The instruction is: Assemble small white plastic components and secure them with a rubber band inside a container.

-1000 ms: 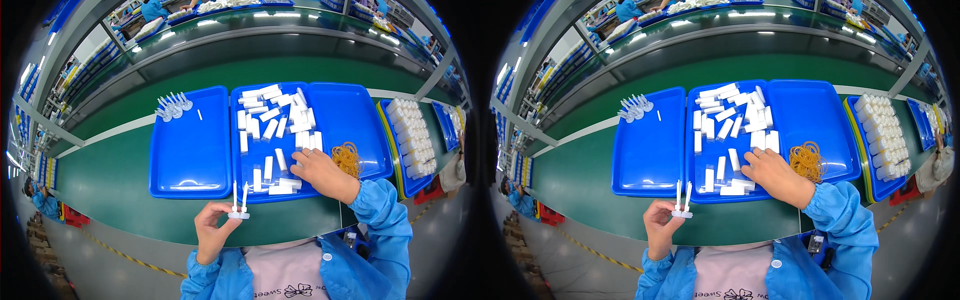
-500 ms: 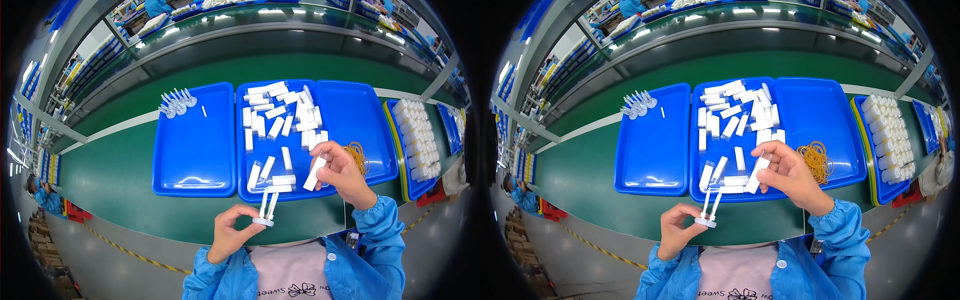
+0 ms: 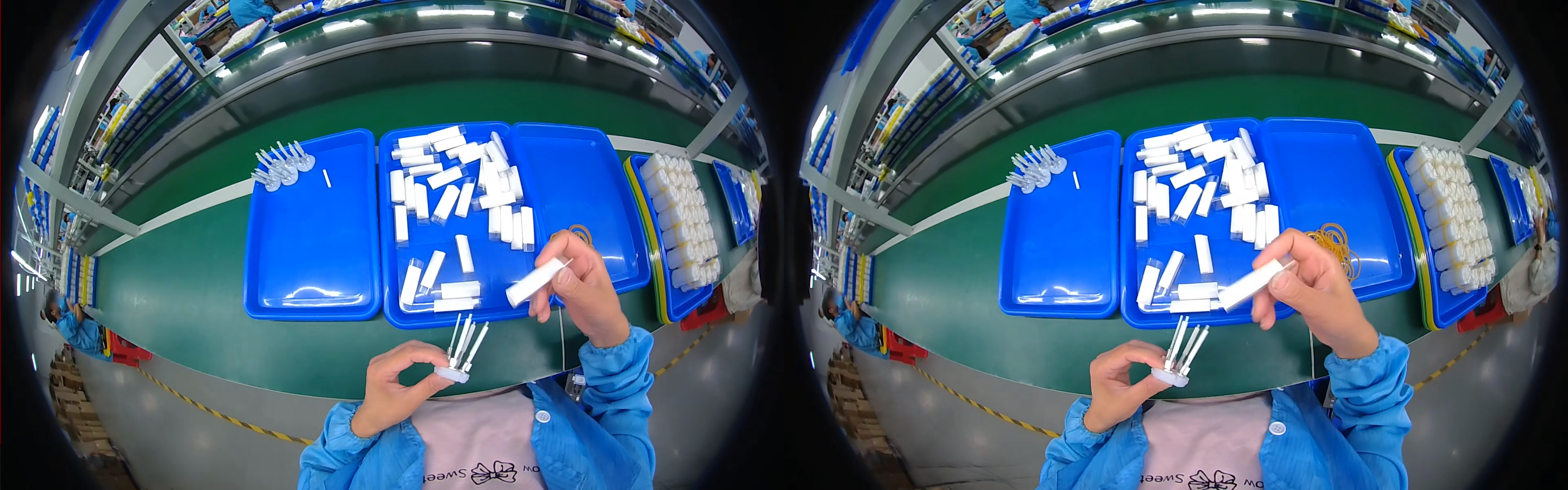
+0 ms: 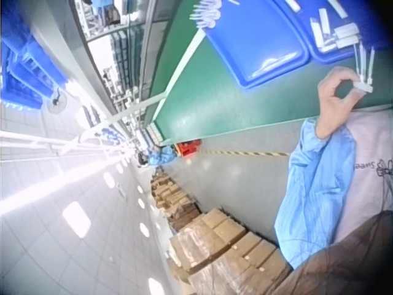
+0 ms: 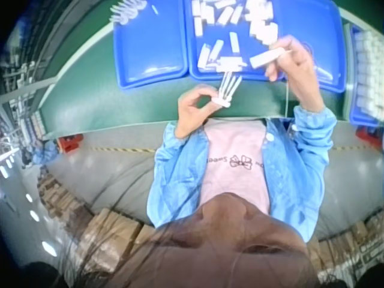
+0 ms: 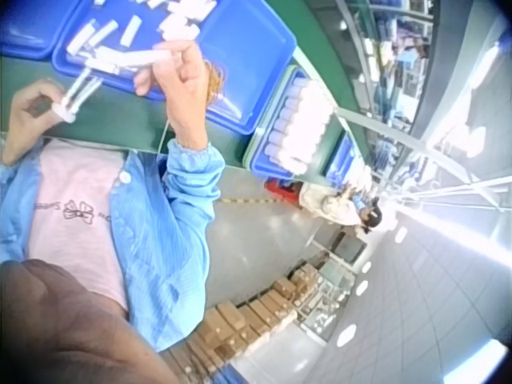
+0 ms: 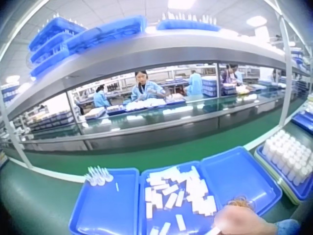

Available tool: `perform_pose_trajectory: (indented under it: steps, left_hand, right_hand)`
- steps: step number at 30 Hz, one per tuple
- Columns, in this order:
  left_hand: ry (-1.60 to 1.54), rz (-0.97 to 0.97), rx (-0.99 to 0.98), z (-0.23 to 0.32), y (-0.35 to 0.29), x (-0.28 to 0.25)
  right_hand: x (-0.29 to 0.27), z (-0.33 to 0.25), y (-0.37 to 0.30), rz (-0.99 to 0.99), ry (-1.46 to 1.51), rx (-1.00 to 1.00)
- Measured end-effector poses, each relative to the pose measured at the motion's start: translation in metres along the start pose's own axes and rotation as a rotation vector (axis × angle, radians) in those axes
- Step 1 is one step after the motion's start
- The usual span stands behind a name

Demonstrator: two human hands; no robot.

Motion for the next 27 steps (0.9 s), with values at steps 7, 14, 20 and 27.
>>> perform_pose_trajectory:
  steps: [7,14,20,27]
  left_hand:
    - [0.017,-0.025,0.034,0.01,0.009,0.013]
    - [-0.004,-0.058,-0.024,0.013,0.013,0.017]
    - [-0.011,-0.093,-0.039,0.009,0.015,0.016]
    - [0.022,-0.111,0.012,0.004,0.016,0.016]
  right_hand:
    - [0.004,0.027,0.003,0.138,-0.157,-0.077]
    - [0.003,0.038,0.007,0.107,-0.202,-0.153]
    - [0.004,0.039,0.009,0.07,-0.234,-0.167]
    - [0.01,0.035,0.008,-0.04,-0.33,-0.229]
Point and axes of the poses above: each hand's wrist, its own y-axis towards the middle knuckle, its own x-axis out of the palm, z = x × y, the point moved 1 cm from there along y, towards the middle knuckle, and after that the axes turned 10 degrees about z, right-handed, at the moved point
